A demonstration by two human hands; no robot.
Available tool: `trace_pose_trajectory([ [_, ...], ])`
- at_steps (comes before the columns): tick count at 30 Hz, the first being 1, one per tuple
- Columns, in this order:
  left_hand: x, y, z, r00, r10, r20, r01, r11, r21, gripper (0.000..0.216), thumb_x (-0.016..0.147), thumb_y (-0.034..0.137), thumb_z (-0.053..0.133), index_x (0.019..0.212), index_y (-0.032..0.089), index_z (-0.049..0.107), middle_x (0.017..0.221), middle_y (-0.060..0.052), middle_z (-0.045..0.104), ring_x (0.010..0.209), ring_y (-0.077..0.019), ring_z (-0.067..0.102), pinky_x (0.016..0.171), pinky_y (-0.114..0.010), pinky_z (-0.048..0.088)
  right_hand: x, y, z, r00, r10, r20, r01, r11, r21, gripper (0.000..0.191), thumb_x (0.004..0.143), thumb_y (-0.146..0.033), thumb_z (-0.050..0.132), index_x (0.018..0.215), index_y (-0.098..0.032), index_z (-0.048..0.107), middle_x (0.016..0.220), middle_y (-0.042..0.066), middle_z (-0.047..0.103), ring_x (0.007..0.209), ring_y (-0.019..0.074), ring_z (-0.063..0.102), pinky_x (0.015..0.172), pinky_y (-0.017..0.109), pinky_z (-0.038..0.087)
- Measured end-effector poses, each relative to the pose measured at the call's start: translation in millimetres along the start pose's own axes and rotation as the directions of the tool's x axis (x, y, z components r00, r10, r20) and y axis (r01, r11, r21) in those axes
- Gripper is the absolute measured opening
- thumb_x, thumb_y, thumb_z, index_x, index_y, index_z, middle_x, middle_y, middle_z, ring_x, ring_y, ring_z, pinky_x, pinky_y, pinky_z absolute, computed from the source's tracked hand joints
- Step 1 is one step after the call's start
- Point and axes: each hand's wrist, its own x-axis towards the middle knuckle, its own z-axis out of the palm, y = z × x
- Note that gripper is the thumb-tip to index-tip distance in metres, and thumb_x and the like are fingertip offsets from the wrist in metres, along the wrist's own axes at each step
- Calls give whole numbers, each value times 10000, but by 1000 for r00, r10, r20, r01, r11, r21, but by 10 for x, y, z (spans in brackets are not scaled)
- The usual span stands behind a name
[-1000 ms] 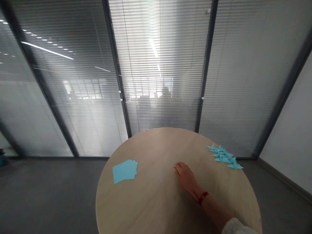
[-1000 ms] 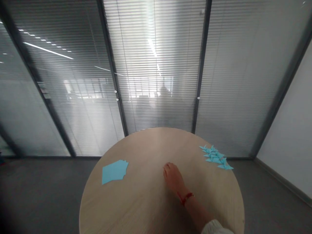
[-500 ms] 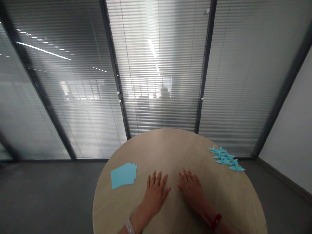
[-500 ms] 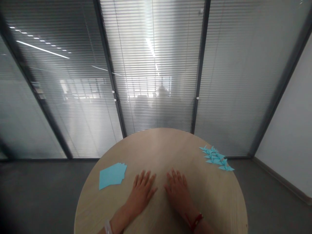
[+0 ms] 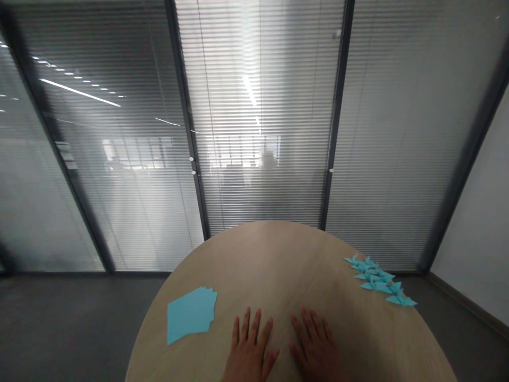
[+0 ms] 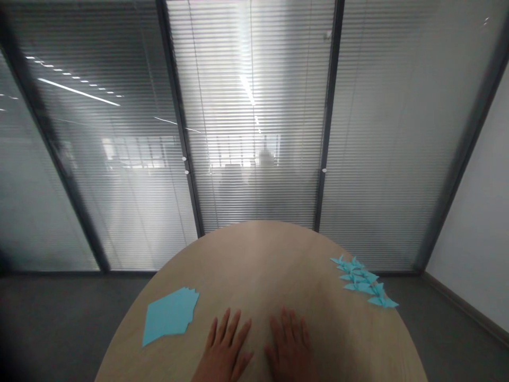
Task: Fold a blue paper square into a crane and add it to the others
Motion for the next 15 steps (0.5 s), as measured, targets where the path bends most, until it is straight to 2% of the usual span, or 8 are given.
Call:
trace_pose_trajectory([
  [3, 2, -7, 9, 1000, 13, -12, -12, 1000, 4, 526, 901, 547, 320, 1405, 401, 290, 1457, -47, 377, 1320, -349, 337, 1031, -589, 281, 13, 16, 33, 1000, 0, 21, 0, 1000, -4, 614, 899, -618, 266, 1360, -261, 458, 1448, 128, 366, 1326, 369, 317, 1069, 586, 214],
  [9, 37, 156, -251, 991, -50, 122, 60, 995, -83, 569, 911, 559, 229, 1412, 313, 336, 1477, -96, 333, 1363, -365, 230, 1048, -627, 227, -73, -65, -191, 1000, -15, 13, 15, 999, -28, 558, 935, -518, 266, 1369, -218, 447, 1457, 138, 354, 1348, 352, 278, 1084, 563, 186],
  [15, 41, 215, -286, 984, -63, 164, 82, 990, -117, 589, 908, 572, 215, 1402, 287, 364, 1484, -109, 317, 1374, -369, 190, 1061, -625, 184, -78, -63, -214, 1000, -7, 12, 8, 999, -35, 576, 930, -532, 260, 1380, -216, 429, 1459, 140, 350, 1346, 354, 280, 1081, 557, 174],
])
